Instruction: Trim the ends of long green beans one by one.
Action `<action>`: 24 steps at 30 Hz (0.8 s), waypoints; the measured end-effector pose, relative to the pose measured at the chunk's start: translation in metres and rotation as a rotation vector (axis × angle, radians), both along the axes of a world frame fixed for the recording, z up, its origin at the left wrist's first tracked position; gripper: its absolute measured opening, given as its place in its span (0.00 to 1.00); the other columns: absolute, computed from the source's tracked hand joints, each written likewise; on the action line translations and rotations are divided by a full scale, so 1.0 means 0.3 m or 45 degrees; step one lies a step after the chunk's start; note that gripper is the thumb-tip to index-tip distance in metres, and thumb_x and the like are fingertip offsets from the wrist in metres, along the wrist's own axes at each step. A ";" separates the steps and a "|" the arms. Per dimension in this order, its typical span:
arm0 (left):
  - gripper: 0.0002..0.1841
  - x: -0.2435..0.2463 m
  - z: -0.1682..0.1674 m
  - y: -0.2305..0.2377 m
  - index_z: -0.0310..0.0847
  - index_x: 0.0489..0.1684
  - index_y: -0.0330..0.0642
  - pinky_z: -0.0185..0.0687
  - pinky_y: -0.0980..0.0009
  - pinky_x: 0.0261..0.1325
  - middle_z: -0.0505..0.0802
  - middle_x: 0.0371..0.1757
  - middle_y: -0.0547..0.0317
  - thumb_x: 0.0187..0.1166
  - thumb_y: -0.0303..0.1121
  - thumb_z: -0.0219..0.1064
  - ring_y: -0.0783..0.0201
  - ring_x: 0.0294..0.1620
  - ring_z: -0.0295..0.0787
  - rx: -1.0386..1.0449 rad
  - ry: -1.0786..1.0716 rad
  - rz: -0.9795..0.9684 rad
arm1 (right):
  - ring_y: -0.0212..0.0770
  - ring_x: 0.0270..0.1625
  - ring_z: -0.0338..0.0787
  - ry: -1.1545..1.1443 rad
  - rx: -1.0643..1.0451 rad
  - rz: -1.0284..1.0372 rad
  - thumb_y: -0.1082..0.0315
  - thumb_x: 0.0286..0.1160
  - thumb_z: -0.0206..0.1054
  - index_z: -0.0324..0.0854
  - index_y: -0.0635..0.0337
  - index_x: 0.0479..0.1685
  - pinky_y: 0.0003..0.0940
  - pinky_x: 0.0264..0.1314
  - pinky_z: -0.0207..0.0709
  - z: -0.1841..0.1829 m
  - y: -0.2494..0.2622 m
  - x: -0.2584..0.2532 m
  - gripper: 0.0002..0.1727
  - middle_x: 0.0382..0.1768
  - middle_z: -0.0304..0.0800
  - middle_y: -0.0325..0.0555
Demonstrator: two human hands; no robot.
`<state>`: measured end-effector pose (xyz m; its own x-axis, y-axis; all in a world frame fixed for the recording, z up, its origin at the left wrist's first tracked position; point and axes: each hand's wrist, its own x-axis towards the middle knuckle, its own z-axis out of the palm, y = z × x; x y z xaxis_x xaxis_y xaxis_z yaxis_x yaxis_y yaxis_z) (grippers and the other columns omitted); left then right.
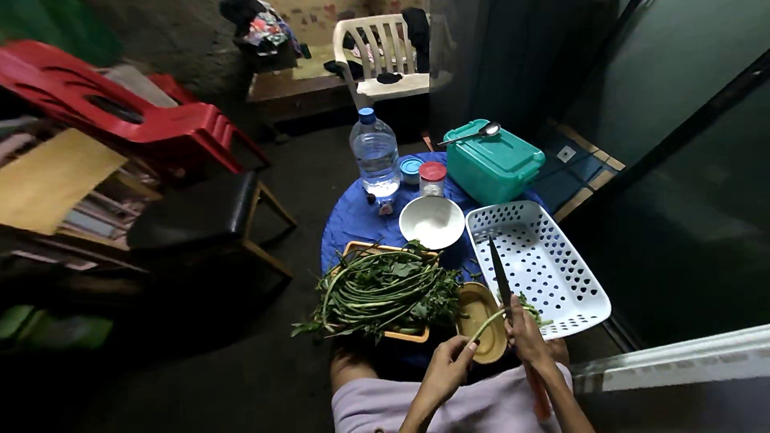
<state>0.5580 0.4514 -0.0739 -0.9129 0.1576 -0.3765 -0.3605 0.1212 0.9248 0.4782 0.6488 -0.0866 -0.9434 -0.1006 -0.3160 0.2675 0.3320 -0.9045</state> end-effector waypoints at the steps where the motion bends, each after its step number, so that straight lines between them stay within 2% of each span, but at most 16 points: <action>1: 0.15 0.007 -0.007 0.001 0.85 0.59 0.38 0.74 0.77 0.29 0.83 0.27 0.67 0.90 0.38 0.57 0.75 0.21 0.75 -0.013 0.003 0.023 | 0.34 0.17 0.71 -0.007 -0.009 0.000 0.41 0.93 0.29 0.81 0.60 0.55 0.35 0.23 0.73 -0.003 0.004 0.012 0.38 0.17 0.70 0.36; 3: 0.14 0.004 -0.009 -0.006 0.87 0.56 0.40 0.72 0.77 0.29 0.83 0.27 0.69 0.90 0.37 0.58 0.76 0.22 0.73 -0.045 0.043 0.075 | 0.35 0.18 0.72 -0.004 -0.007 0.016 0.40 0.93 0.29 0.80 0.61 0.60 0.36 0.25 0.74 -0.001 0.011 0.020 0.39 0.18 0.71 0.37; 6: 0.13 -0.013 -0.003 -0.028 0.88 0.55 0.39 0.76 0.76 0.34 0.87 0.31 0.67 0.88 0.37 0.60 0.76 0.26 0.77 -0.095 0.097 0.120 | 0.39 0.22 0.77 0.115 0.076 0.021 0.42 0.93 0.31 0.80 0.64 0.65 0.42 0.31 0.78 0.006 0.009 0.019 0.38 0.22 0.76 0.42; 7: 0.13 -0.014 -0.002 -0.038 0.88 0.55 0.40 0.77 0.76 0.35 0.88 0.32 0.66 0.87 0.37 0.62 0.76 0.27 0.79 -0.105 0.095 0.129 | 0.43 0.27 0.81 0.164 0.129 0.010 0.44 0.94 0.33 0.80 0.66 0.67 0.46 0.37 0.80 0.015 0.001 0.021 0.38 0.25 0.80 0.47; 9: 0.12 -0.013 0.006 -0.058 0.88 0.53 0.40 0.78 0.76 0.35 0.89 0.32 0.67 0.86 0.36 0.64 0.76 0.27 0.80 -0.115 0.092 0.143 | 0.54 0.42 0.90 0.235 0.222 -0.012 0.48 0.95 0.37 0.80 0.69 0.66 0.56 0.53 0.82 0.046 -0.023 0.020 0.35 0.37 0.89 0.59; 10: 0.11 -0.009 0.008 -0.066 0.88 0.53 0.39 0.78 0.77 0.33 0.88 0.30 0.67 0.85 0.36 0.64 0.76 0.25 0.79 -0.116 0.095 0.137 | 0.57 0.46 0.91 0.242 0.238 -0.032 0.49 0.95 0.38 0.80 0.69 0.66 0.58 0.56 0.81 0.054 -0.033 0.021 0.33 0.40 0.90 0.62; 14: 0.12 0.024 -0.018 -0.086 0.88 0.54 0.37 0.74 0.79 0.26 0.85 0.25 0.69 0.86 0.33 0.61 0.78 0.20 0.75 -0.057 0.134 0.115 | 0.57 0.43 0.91 0.165 0.294 -0.022 0.49 0.95 0.42 0.80 0.67 0.62 0.57 0.52 0.82 0.087 -0.073 0.022 0.30 0.36 0.89 0.59; 17: 0.11 0.057 -0.038 -0.114 0.88 0.52 0.36 0.73 0.80 0.26 0.85 0.23 0.71 0.85 0.31 0.61 0.80 0.20 0.74 -0.061 0.178 0.161 | 0.57 0.46 0.93 0.115 0.315 0.029 0.45 0.93 0.43 0.80 0.66 0.62 0.58 0.54 0.83 0.075 -0.122 0.025 0.32 0.38 0.91 0.59; 20: 0.11 0.069 -0.006 -0.154 0.87 0.49 0.35 0.72 0.82 0.27 0.84 0.23 0.74 0.86 0.29 0.59 0.83 0.20 0.73 -0.143 0.224 0.233 | 0.59 0.46 0.93 0.119 0.277 0.053 0.43 0.92 0.43 0.80 0.65 0.63 0.60 0.53 0.84 0.053 -0.172 0.035 0.33 0.38 0.91 0.59; 24: 0.11 0.059 0.060 -0.184 0.86 0.51 0.35 0.71 0.83 0.25 0.84 0.23 0.75 0.87 0.29 0.58 0.83 0.19 0.72 -0.165 0.165 0.197 | 0.59 0.47 0.92 0.046 0.198 0.057 0.42 0.93 0.41 0.80 0.64 0.62 0.59 0.53 0.82 0.052 -0.193 0.022 0.34 0.39 0.90 0.59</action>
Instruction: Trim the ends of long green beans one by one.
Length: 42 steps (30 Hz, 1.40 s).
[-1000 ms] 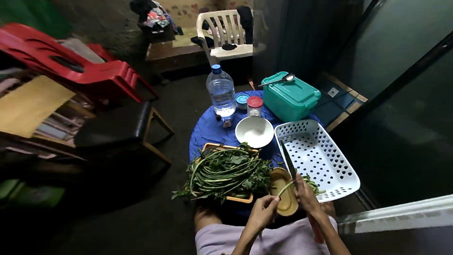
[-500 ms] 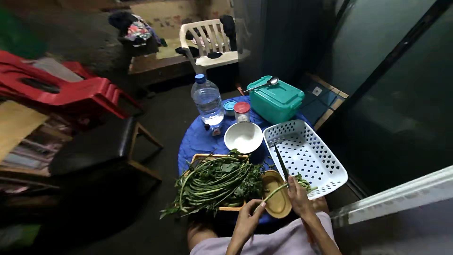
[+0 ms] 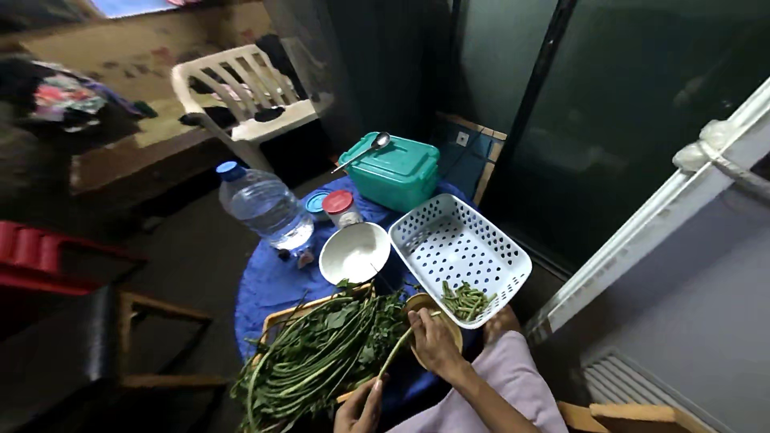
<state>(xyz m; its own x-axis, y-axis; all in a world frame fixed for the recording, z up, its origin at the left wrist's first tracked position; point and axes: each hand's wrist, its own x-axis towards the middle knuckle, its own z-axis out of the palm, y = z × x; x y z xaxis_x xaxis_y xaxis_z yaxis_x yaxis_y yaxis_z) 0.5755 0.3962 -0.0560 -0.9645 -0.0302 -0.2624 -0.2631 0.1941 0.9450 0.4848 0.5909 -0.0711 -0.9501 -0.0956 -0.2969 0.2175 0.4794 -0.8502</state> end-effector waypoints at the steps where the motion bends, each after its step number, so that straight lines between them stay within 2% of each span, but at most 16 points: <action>1: 0.11 -0.005 0.003 0.000 0.87 0.52 0.35 0.71 0.82 0.25 0.84 0.23 0.74 0.87 0.29 0.58 0.83 0.19 0.72 -0.015 -0.014 -0.037 | 0.58 0.47 0.92 -0.012 -0.005 -0.019 0.42 0.93 0.40 0.80 0.64 0.62 0.59 0.54 0.82 0.000 0.009 -0.008 0.34 0.39 0.90 0.59; 8: 0.13 -0.045 -0.010 0.148 0.92 0.48 0.38 0.77 0.77 0.35 0.91 0.30 0.65 0.86 0.34 0.61 0.79 0.25 0.79 -0.300 0.083 -0.140 | 0.61 0.62 0.89 -0.197 -0.041 -0.303 0.44 0.95 0.35 0.81 0.70 0.67 0.60 0.69 0.76 0.004 0.165 -0.054 0.39 0.55 0.90 0.67; 11: 0.14 -0.056 -0.007 0.171 0.92 0.47 0.38 0.76 0.74 0.33 0.88 0.26 0.66 0.86 0.36 0.60 0.77 0.23 0.76 -0.300 0.037 -0.075 | 0.48 0.32 0.83 -0.339 -0.124 -0.407 0.39 0.93 0.28 0.82 0.68 0.51 0.48 0.42 0.80 -0.067 0.237 -0.083 0.44 0.33 0.82 0.54; 12: 0.14 -0.064 -0.013 0.165 0.92 0.46 0.39 0.74 0.76 0.30 0.86 0.24 0.68 0.87 0.36 0.60 0.77 0.21 0.75 -0.281 0.011 -0.055 | 0.44 0.27 0.80 -0.411 -0.186 -0.411 0.37 0.92 0.27 0.80 0.66 0.55 0.45 0.36 0.79 -0.080 0.258 -0.089 0.44 0.29 0.79 0.49; 14: 0.14 -0.080 -0.028 0.151 0.92 0.45 0.39 0.71 0.77 0.25 0.83 0.20 0.70 0.87 0.35 0.59 0.78 0.17 0.72 -0.213 -0.036 -0.023 | 0.42 0.22 0.77 -0.500 -0.275 -0.393 0.35 0.91 0.27 0.71 0.61 0.74 0.41 0.30 0.78 -0.086 0.284 -0.088 0.42 0.27 0.76 0.45; 17: 0.14 -0.109 -0.037 0.150 0.92 0.44 0.39 0.67 0.78 0.22 0.81 0.18 0.70 0.88 0.34 0.60 0.77 0.15 0.69 -0.145 -0.118 -0.018 | 0.43 0.22 0.76 -0.394 -0.299 -0.321 0.38 0.93 0.29 0.56 0.53 0.90 0.43 0.30 0.78 -0.067 0.271 -0.056 0.38 0.27 0.77 0.47; 22: 0.14 -0.138 -0.040 0.183 0.90 0.45 0.35 0.64 0.81 0.18 0.80 0.16 0.69 0.89 0.31 0.57 0.78 0.13 0.67 0.156 -0.165 -0.034 | 0.35 0.21 0.72 -0.238 -0.379 -0.078 0.40 0.93 0.32 0.81 0.56 0.69 0.37 0.31 0.74 -0.046 0.209 -0.002 0.37 0.21 0.73 0.37; 25: 0.15 -0.138 -0.025 0.184 0.90 0.48 0.35 0.65 0.81 0.18 0.80 0.17 0.68 0.90 0.31 0.56 0.77 0.13 0.67 0.243 -0.206 -0.035 | 0.37 0.21 0.73 -0.268 -0.325 -0.055 0.38 0.93 0.32 0.81 0.63 0.46 0.38 0.32 0.74 -0.059 0.188 -0.005 0.39 0.20 0.70 0.39; 27: 0.15 -0.130 -0.034 0.184 0.90 0.47 0.35 0.63 0.81 0.18 0.80 0.17 0.69 0.90 0.31 0.56 0.78 0.13 0.66 0.247 -0.210 -0.043 | 0.42 0.27 0.77 -0.248 -0.241 -0.097 0.40 0.93 0.33 0.83 0.67 0.47 0.43 0.40 0.77 -0.038 0.173 -0.002 0.40 0.25 0.75 0.46; 30: 0.14 -0.115 -0.038 0.201 0.90 0.44 0.36 0.63 0.81 0.18 0.79 0.16 0.70 0.89 0.31 0.57 0.79 0.13 0.66 0.188 -0.190 -0.054 | 0.56 0.49 0.89 -0.231 -0.122 -0.203 0.41 0.94 0.33 0.85 0.71 0.55 0.57 0.61 0.78 -0.028 0.175 -0.009 0.42 0.43 0.89 0.63; 32: 0.14 -0.114 -0.039 0.207 0.91 0.43 0.36 0.63 0.81 0.18 0.80 0.16 0.70 0.89 0.31 0.58 0.79 0.13 0.65 0.162 -0.174 -0.034 | 0.53 0.42 0.86 -0.227 -0.089 -0.290 0.41 0.94 0.30 0.84 0.68 0.46 0.54 0.53 0.78 -0.053 0.197 -0.027 0.43 0.36 0.85 0.58; 34: 0.14 -0.123 -0.044 0.209 0.91 0.43 0.36 0.62 0.81 0.17 0.79 0.15 0.69 0.89 0.31 0.58 0.78 0.12 0.65 0.146 -0.186 -0.015 | 0.51 0.35 0.83 -0.266 -0.082 -0.328 0.39 0.93 0.29 0.83 0.65 0.53 0.51 0.46 0.78 -0.064 0.229 -0.039 0.42 0.33 0.83 0.55; 35: 0.14 -0.132 -0.046 0.211 0.91 0.43 0.36 0.62 0.81 0.16 0.80 0.16 0.68 0.90 0.32 0.58 0.78 0.12 0.65 0.134 -0.195 -0.013 | 0.50 0.33 0.83 -0.285 -0.093 -0.329 0.39 0.93 0.29 0.80 0.63 0.65 0.50 0.43 0.78 -0.066 0.243 -0.041 0.41 0.33 0.83 0.54; 37: 0.14 -0.154 -0.053 0.221 0.91 0.44 0.35 0.63 0.80 0.17 0.80 0.16 0.67 0.90 0.32 0.58 0.77 0.12 0.66 0.110 -0.214 -0.023 | 0.50 0.32 0.83 -0.314 -0.126 -0.286 0.40 0.93 0.30 0.65 0.59 0.87 0.50 0.43 0.80 -0.058 0.256 -0.031 0.40 0.36 0.84 0.56; 38: 0.14 -0.167 -0.059 0.230 0.91 0.44 0.35 0.63 0.80 0.18 0.80 0.17 0.67 0.90 0.32 0.58 0.77 0.13 0.66 0.106 -0.217 -0.032 | 0.48 0.30 0.82 -0.314 -0.159 -0.261 0.40 0.93 0.31 0.61 0.57 0.90 0.48 0.41 0.80 -0.051 0.254 -0.021 0.39 0.35 0.84 0.54; 42: 0.16 -0.209 -0.045 0.274 0.90 0.47 0.35 0.64 0.80 0.17 0.81 0.18 0.67 0.92 0.34 0.56 0.77 0.13 0.66 0.156 -0.295 -0.099 | 0.36 0.21 0.73 -0.271 -0.363 -0.118 0.40 0.93 0.32 0.77 0.56 0.74 0.37 0.29 0.75 -0.044 0.220 0.021 0.37 0.22 0.74 0.39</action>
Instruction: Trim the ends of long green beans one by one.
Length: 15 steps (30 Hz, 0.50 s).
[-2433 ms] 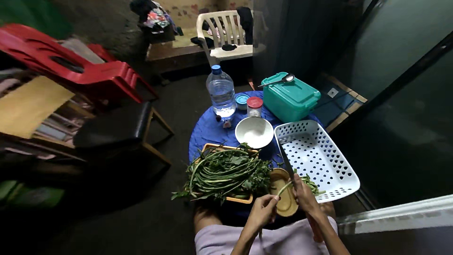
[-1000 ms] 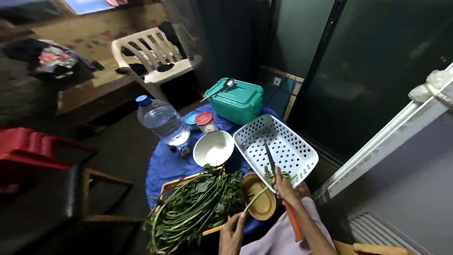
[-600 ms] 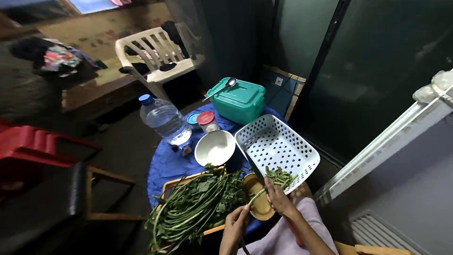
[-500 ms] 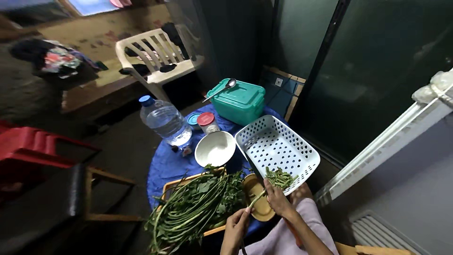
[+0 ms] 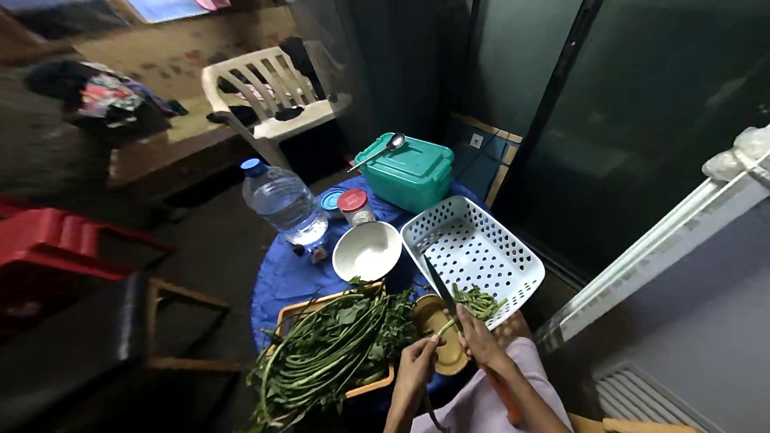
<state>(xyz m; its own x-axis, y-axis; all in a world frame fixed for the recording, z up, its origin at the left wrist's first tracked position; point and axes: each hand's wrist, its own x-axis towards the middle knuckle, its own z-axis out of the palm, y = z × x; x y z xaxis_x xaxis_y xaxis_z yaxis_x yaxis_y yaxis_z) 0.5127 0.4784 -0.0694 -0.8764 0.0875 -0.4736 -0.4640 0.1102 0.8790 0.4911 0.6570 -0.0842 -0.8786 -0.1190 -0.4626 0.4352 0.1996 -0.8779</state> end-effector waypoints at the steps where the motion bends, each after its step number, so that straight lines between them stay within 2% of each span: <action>1: 0.16 -0.004 0.006 0.003 0.90 0.47 0.35 0.63 0.80 0.17 0.81 0.18 0.67 0.92 0.34 0.56 0.77 0.13 0.66 0.034 -0.015 -0.004 | 0.35 0.21 0.72 0.013 -0.025 0.027 0.40 0.93 0.31 0.79 0.55 0.72 0.36 0.30 0.73 -0.003 -0.008 0.002 0.37 0.22 0.74 0.38; 4: 0.16 0.001 -0.001 -0.013 0.90 0.47 0.35 0.64 0.80 0.17 0.79 0.17 0.67 0.92 0.33 0.55 0.76 0.13 0.66 0.110 -0.019 0.019 | 0.35 0.20 0.70 0.018 -0.059 0.041 0.39 0.93 0.31 0.79 0.58 0.61 0.35 0.29 0.72 -0.024 -0.030 0.003 0.37 0.21 0.69 0.36; 8: 0.15 0.027 -0.010 -0.032 0.90 0.49 0.35 0.66 0.80 0.18 0.80 0.19 0.67 0.91 0.34 0.56 0.76 0.14 0.68 0.100 -0.027 0.034 | 0.38 0.23 0.74 0.065 0.043 0.033 0.41 0.94 0.33 0.81 0.66 0.53 0.40 0.36 0.75 -0.026 -0.067 0.004 0.38 0.22 0.72 0.41; 10: 0.15 0.042 -0.003 -0.029 0.88 0.53 0.35 0.71 0.80 0.22 0.84 0.22 0.66 0.91 0.34 0.56 0.75 0.17 0.73 0.099 -0.038 0.017 | 0.43 0.29 0.79 0.077 0.123 -0.011 0.42 0.94 0.33 0.82 0.68 0.55 0.45 0.42 0.78 -0.018 -0.074 0.000 0.40 0.28 0.79 0.48; 12: 0.15 0.059 0.005 -0.029 0.87 0.55 0.34 0.78 0.78 0.26 0.87 0.25 0.64 0.92 0.34 0.54 0.73 0.21 0.80 0.104 -0.068 0.000 | 0.52 0.43 0.86 0.052 0.194 -0.079 0.44 0.95 0.33 0.81 0.71 0.63 0.52 0.55 0.79 0.008 -0.056 -0.010 0.40 0.41 0.87 0.60; 13: 0.16 0.069 0.003 -0.029 0.87 0.55 0.34 0.78 0.78 0.26 0.86 0.25 0.64 0.93 0.34 0.54 0.73 0.20 0.79 0.106 -0.071 0.012 | 0.55 0.46 0.87 0.038 0.231 -0.120 0.44 0.95 0.33 0.82 0.72 0.63 0.55 0.58 0.78 0.017 -0.044 -0.017 0.40 0.44 0.87 0.63; 15: 0.16 0.083 -0.006 -0.023 0.87 0.53 0.34 0.74 0.79 0.22 0.84 0.22 0.65 0.93 0.34 0.53 0.75 0.17 0.75 0.092 -0.058 0.049 | 0.54 0.43 0.86 -0.007 0.289 -0.210 0.42 0.95 0.32 0.84 0.71 0.56 0.54 0.54 0.78 0.009 -0.018 -0.033 0.41 0.40 0.86 0.61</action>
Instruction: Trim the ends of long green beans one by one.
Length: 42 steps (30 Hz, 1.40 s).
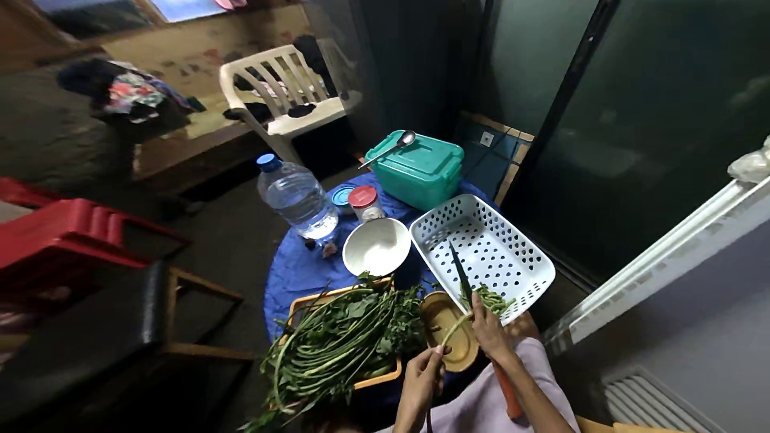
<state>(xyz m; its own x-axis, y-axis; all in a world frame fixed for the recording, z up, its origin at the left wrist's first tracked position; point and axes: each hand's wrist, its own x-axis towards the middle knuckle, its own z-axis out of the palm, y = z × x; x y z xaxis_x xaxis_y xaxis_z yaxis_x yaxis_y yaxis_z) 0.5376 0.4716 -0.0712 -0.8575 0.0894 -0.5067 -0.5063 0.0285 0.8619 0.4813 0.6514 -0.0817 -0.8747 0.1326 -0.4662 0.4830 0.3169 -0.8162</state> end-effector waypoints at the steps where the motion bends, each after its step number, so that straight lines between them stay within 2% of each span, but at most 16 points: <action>1: 0.16 0.005 -0.005 0.006 0.88 0.53 0.34 0.71 0.80 0.20 0.82 0.21 0.66 0.93 0.33 0.54 0.76 0.15 0.72 -0.001 0.009 0.021 | 0.52 0.37 0.84 -0.020 0.004 -0.050 0.41 0.94 0.31 0.84 0.69 0.51 0.52 0.48 0.78 -0.017 0.013 -0.008 0.42 0.35 0.84 0.58; 4: 0.16 0.009 -0.013 0.016 0.87 0.51 0.33 0.68 0.81 0.17 0.81 0.18 0.66 0.93 0.32 0.53 0.77 0.13 0.69 0.013 0.010 0.080 | 0.43 0.25 0.77 -0.088 -0.050 -0.119 0.37 0.92 0.27 0.82 0.64 0.45 0.44 0.34 0.75 -0.072 0.055 -0.031 0.43 0.25 0.77 0.47; 6: 0.16 0.000 -0.012 0.017 0.87 0.51 0.32 0.70 0.80 0.17 0.81 0.18 0.65 0.93 0.32 0.52 0.76 0.13 0.71 0.019 -0.001 0.116 | 0.43 0.24 0.76 -0.113 -0.113 -0.131 0.38 0.92 0.27 0.80 0.62 0.62 0.43 0.33 0.76 -0.070 0.075 -0.031 0.42 0.26 0.77 0.46; 8: 0.16 -0.013 -0.010 0.024 0.87 0.51 0.31 0.71 0.80 0.17 0.81 0.18 0.65 0.93 0.32 0.52 0.75 0.13 0.71 0.032 -0.013 0.148 | 0.41 0.22 0.75 -0.100 -0.185 -0.118 0.38 0.93 0.28 0.70 0.55 0.81 0.41 0.30 0.75 -0.058 0.079 -0.018 0.39 0.25 0.76 0.44; 10: 0.17 -0.031 -0.009 0.037 0.87 0.51 0.31 0.69 0.81 0.17 0.81 0.18 0.65 0.94 0.32 0.52 0.76 0.12 0.70 0.069 -0.027 0.159 | 0.37 0.19 0.73 -0.065 -0.290 -0.049 0.40 0.93 0.29 0.68 0.56 0.81 0.36 0.26 0.74 -0.038 0.068 0.001 0.37 0.22 0.73 0.40; 12: 0.18 -0.046 -0.007 0.052 0.86 0.52 0.31 0.68 0.81 0.16 0.80 0.18 0.65 0.94 0.33 0.51 0.76 0.12 0.69 0.129 -0.061 0.165 | 0.33 0.16 0.70 -0.025 -0.395 0.011 0.42 0.94 0.32 0.76 0.57 0.72 0.32 0.23 0.72 -0.036 0.047 0.020 0.35 0.19 0.71 0.36; 14: 0.19 -0.057 -0.008 0.059 0.86 0.53 0.31 0.65 0.82 0.16 0.78 0.18 0.67 0.95 0.34 0.49 0.77 0.12 0.67 0.185 -0.089 0.178 | 0.32 0.15 0.68 0.016 -0.437 0.052 0.43 0.95 0.31 0.79 0.60 0.51 0.30 0.23 0.70 -0.038 0.030 0.025 0.35 0.16 0.69 0.34; 16: 0.19 -0.058 -0.012 0.056 0.86 0.53 0.31 0.64 0.82 0.15 0.77 0.17 0.67 0.95 0.35 0.49 0.77 0.11 0.66 0.221 -0.111 0.214 | 0.31 0.15 0.68 0.105 -0.444 0.011 0.45 0.95 0.31 0.82 0.58 0.65 0.31 0.22 0.71 -0.038 0.024 0.027 0.35 0.16 0.70 0.34; 18: 0.19 -0.055 -0.018 0.048 0.86 0.52 0.31 0.64 0.83 0.15 0.77 0.17 0.67 0.95 0.35 0.49 0.77 0.11 0.66 0.222 -0.117 0.268 | 0.34 0.17 0.70 0.198 -0.371 -0.046 0.46 0.95 0.30 0.78 0.56 0.74 0.35 0.25 0.73 -0.050 0.026 0.022 0.35 0.18 0.71 0.36; 21: 0.18 -0.057 -0.018 0.052 0.86 0.50 0.30 0.64 0.82 0.14 0.77 0.17 0.66 0.94 0.33 0.51 0.77 0.11 0.66 0.189 -0.096 0.315 | 0.35 0.18 0.71 0.296 -0.273 -0.049 0.46 0.95 0.32 0.72 0.59 0.79 0.37 0.28 0.75 -0.042 0.028 0.029 0.34 0.19 0.72 0.37; 24: 0.17 -0.070 0.001 0.084 0.86 0.50 0.30 0.66 0.82 0.15 0.78 0.16 0.66 0.94 0.33 0.51 0.77 0.11 0.68 0.170 -0.078 0.269 | 0.37 0.26 0.77 0.360 -0.154 0.136 0.50 0.96 0.35 0.69 0.59 0.85 0.38 0.38 0.78 0.006 0.031 0.045 0.32 0.29 0.83 0.46; 26: 0.17 -0.078 0.019 0.111 0.86 0.50 0.31 0.66 0.82 0.15 0.78 0.17 0.66 0.94 0.33 0.51 0.77 0.12 0.68 0.193 -0.077 0.210 | 0.42 0.33 0.81 0.276 -0.099 0.237 0.48 0.96 0.35 0.73 0.60 0.81 0.44 0.49 0.79 0.015 0.036 0.038 0.33 0.35 0.86 0.51; 31: 0.18 -0.074 0.030 0.142 0.86 0.53 0.30 0.72 0.80 0.17 0.80 0.18 0.64 0.94 0.35 0.52 0.75 0.12 0.72 0.222 -0.113 0.094 | 0.43 0.33 0.82 0.254 -0.005 0.154 0.47 0.95 0.34 0.82 0.63 0.62 0.45 0.46 0.78 -0.017 0.025 0.022 0.34 0.31 0.83 0.49; 34: 0.18 -0.046 0.042 0.140 0.86 0.53 0.29 0.83 0.74 0.22 0.87 0.20 0.59 0.94 0.35 0.53 0.70 0.16 0.83 0.187 -0.128 0.042 | 0.51 0.43 0.87 0.193 0.041 0.097 0.48 0.96 0.35 0.80 0.67 0.67 0.52 0.55 0.79 -0.015 0.034 0.015 0.35 0.40 0.88 0.58; 37: 0.18 -0.020 0.042 0.130 0.85 0.55 0.28 0.87 0.71 0.24 0.89 0.21 0.56 0.94 0.35 0.53 0.66 0.17 0.87 0.147 -0.139 0.006 | 0.52 0.39 0.85 0.106 0.083 0.035 0.44 0.95 0.32 0.83 0.66 0.61 0.53 0.51 0.78 -0.032 0.042 -0.001 0.38 0.36 0.85 0.57; 42: 0.20 0.005 0.000 0.130 0.86 0.56 0.30 0.75 0.77 0.15 0.83 0.14 0.62 0.95 0.39 0.51 0.73 0.10 0.75 0.090 -0.046 -0.033 | 0.49 0.30 0.80 -0.025 0.071 -0.054 0.39 0.93 0.30 0.84 0.66 0.50 0.49 0.40 0.76 -0.066 0.046 -0.026 0.43 0.30 0.81 0.54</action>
<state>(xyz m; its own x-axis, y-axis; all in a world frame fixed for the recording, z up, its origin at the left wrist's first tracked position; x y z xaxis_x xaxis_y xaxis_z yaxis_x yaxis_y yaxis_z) 0.5391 0.5105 -0.0713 -0.8355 0.1482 -0.5291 -0.5371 -0.0178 0.8433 0.4733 0.6653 -0.1015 -0.8585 0.1953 -0.4741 0.5127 0.3403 -0.7882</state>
